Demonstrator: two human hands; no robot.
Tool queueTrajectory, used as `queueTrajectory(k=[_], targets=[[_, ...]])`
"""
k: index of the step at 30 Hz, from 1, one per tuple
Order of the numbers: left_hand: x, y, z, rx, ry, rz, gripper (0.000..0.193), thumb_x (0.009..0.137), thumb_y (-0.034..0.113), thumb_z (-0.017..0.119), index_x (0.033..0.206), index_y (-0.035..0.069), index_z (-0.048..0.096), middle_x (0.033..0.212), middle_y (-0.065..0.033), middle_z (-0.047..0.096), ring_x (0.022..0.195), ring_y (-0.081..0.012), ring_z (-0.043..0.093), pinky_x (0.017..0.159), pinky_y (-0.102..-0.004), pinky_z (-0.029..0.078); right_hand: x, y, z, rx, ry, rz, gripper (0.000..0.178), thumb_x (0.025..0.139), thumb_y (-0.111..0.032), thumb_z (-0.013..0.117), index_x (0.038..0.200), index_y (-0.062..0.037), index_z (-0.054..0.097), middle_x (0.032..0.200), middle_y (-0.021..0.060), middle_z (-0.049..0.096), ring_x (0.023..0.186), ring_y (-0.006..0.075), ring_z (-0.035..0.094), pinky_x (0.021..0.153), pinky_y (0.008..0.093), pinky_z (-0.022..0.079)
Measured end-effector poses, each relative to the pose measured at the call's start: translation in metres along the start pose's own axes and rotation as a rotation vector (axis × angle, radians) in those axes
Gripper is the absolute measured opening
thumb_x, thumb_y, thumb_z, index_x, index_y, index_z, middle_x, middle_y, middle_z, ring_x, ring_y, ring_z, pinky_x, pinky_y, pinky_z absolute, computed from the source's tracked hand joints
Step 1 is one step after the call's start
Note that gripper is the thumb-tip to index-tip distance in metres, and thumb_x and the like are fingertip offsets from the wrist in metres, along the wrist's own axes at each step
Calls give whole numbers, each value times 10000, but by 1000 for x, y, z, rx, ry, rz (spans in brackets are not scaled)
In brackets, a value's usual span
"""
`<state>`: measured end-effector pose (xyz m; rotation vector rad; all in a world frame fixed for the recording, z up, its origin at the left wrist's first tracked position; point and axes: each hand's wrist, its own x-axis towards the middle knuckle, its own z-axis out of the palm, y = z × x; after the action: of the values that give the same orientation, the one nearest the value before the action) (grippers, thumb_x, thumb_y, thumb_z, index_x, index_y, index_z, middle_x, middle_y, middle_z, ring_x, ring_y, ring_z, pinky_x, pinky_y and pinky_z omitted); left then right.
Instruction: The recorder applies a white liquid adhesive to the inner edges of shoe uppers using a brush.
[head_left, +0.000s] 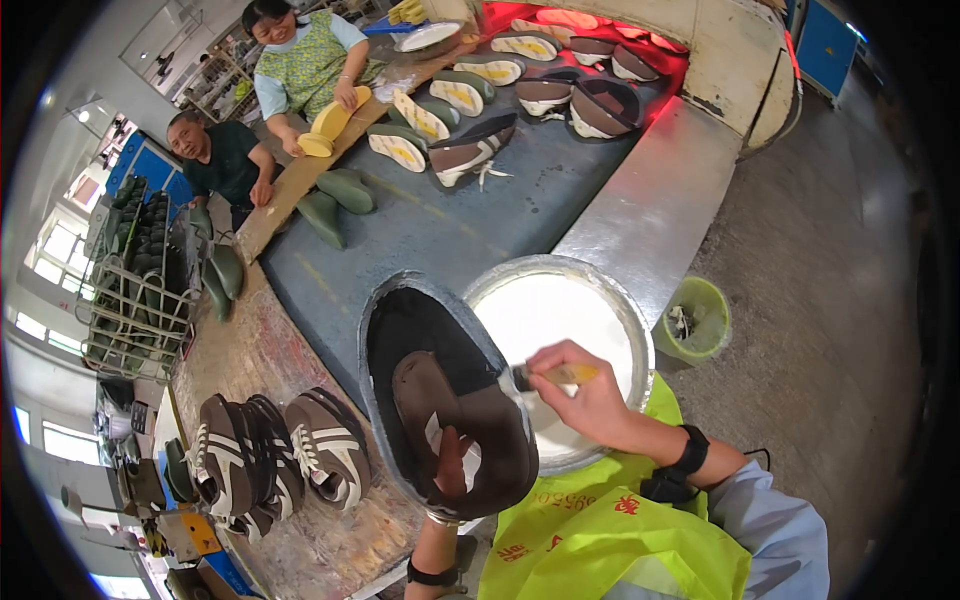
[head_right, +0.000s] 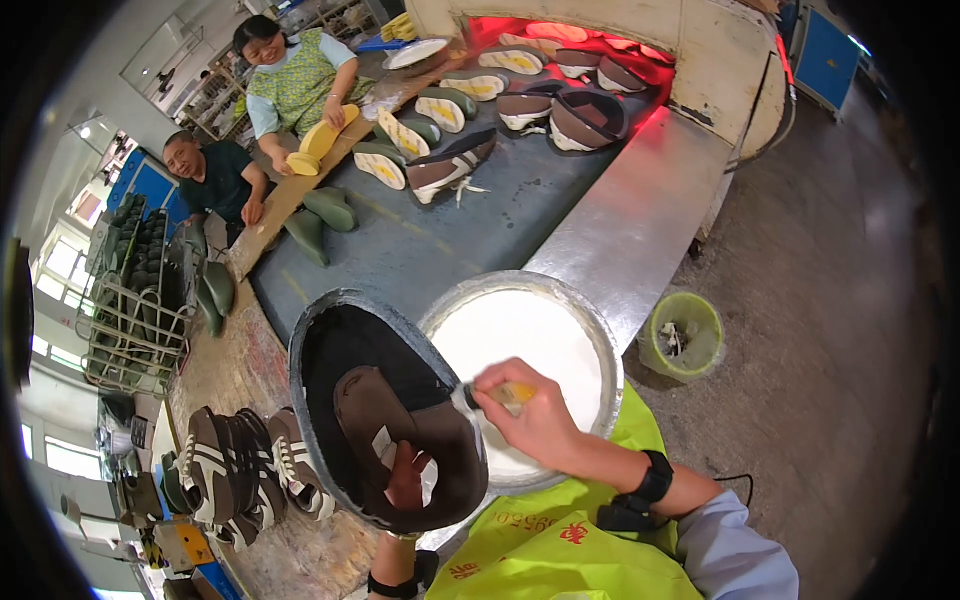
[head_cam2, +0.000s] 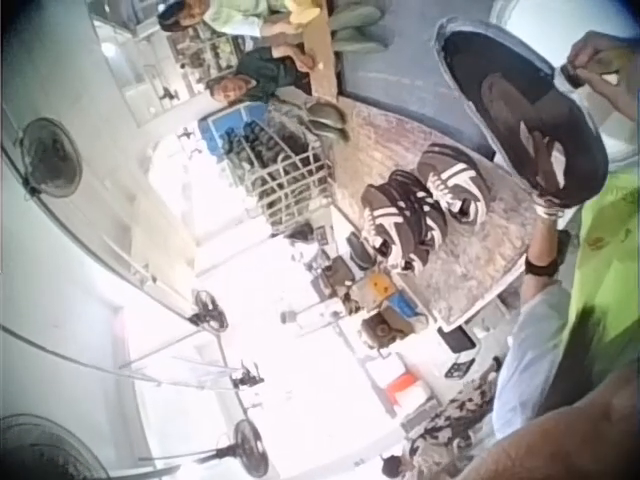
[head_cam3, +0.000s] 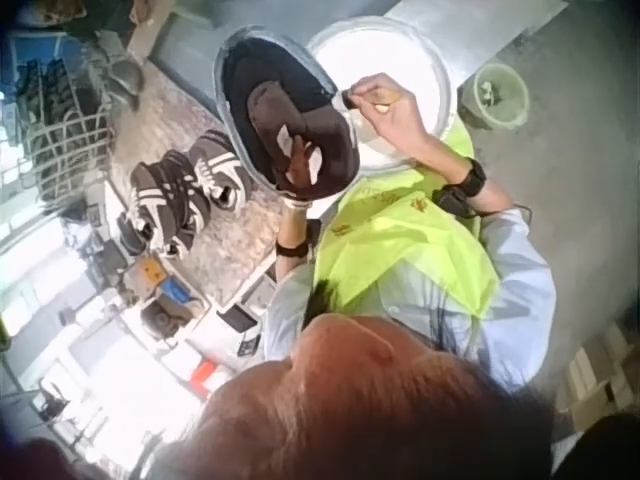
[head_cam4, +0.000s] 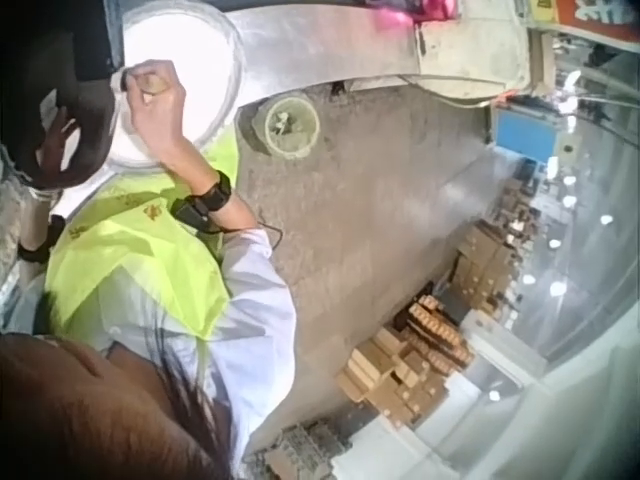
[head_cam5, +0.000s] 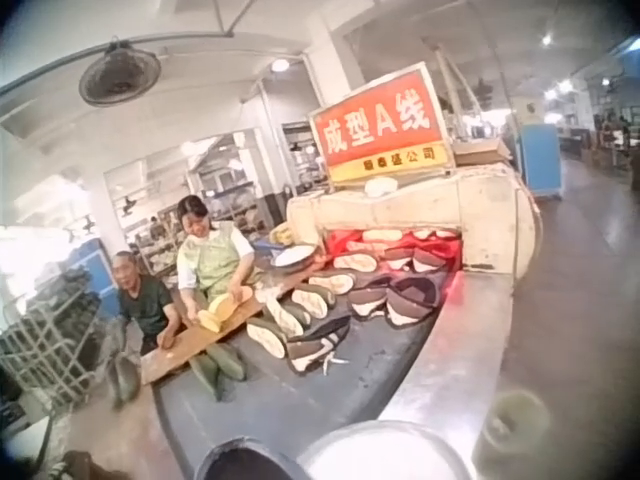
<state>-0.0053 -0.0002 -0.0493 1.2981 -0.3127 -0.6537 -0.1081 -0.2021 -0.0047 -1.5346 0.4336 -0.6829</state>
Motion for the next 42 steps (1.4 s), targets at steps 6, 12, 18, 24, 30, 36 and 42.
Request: queueTrajectory(k=[6,12,18,24,30,36,42], targets=[[4,-3,-11,-4,64,-129,246,958,182,509,1190,104,528,1114,-40,587,1047,-206,579,848,-389,493,26,-22,-4,29,79,-219,128,795,16,664,884,-33,587,1007,89,598,930,178,588,811,270,453],[37,-3,-17,270,211,190,364,891,92,598,1238,15,516,1091,-37,591,891,-104,582,791,-257,505,-18,9,-2,34,29,45,103,813,-60,669,872,-24,592,812,33,631,747,112,594,684,245,471],[52,21,5,550,238,521,377,866,57,558,1229,-20,497,1086,-89,597,965,-166,572,879,-302,452,-17,-16,-20,92,-374,331,116,814,-93,650,835,10,601,727,37,616,662,88,561,621,229,457],[73,6,-9,621,305,797,399,870,76,570,1239,-15,448,1193,-117,517,1060,-220,511,942,-327,405,-4,-40,-11,436,-359,526,105,826,-75,634,841,23,599,798,75,630,736,116,619,660,240,498],[14,4,-19,519,255,656,396,911,141,544,1259,-12,433,1229,-117,499,1098,-212,494,963,-339,392,-10,-7,-12,222,-202,362,103,876,-66,627,911,8,564,880,53,632,765,96,595,681,238,492],[10,14,-15,475,197,562,393,923,166,530,1261,-11,433,1234,-115,497,1107,-208,489,971,-343,387,11,-10,-5,246,-49,88,115,866,-95,640,923,-21,574,794,25,626,727,69,572,655,224,464],[42,36,17,445,207,470,393,935,191,516,1262,-10,433,1238,-113,494,1116,-203,483,978,-346,382,-14,-43,-25,560,-278,273,104,862,-13,623,957,-4,581,848,56,641,773,104,618,674,244,497]])
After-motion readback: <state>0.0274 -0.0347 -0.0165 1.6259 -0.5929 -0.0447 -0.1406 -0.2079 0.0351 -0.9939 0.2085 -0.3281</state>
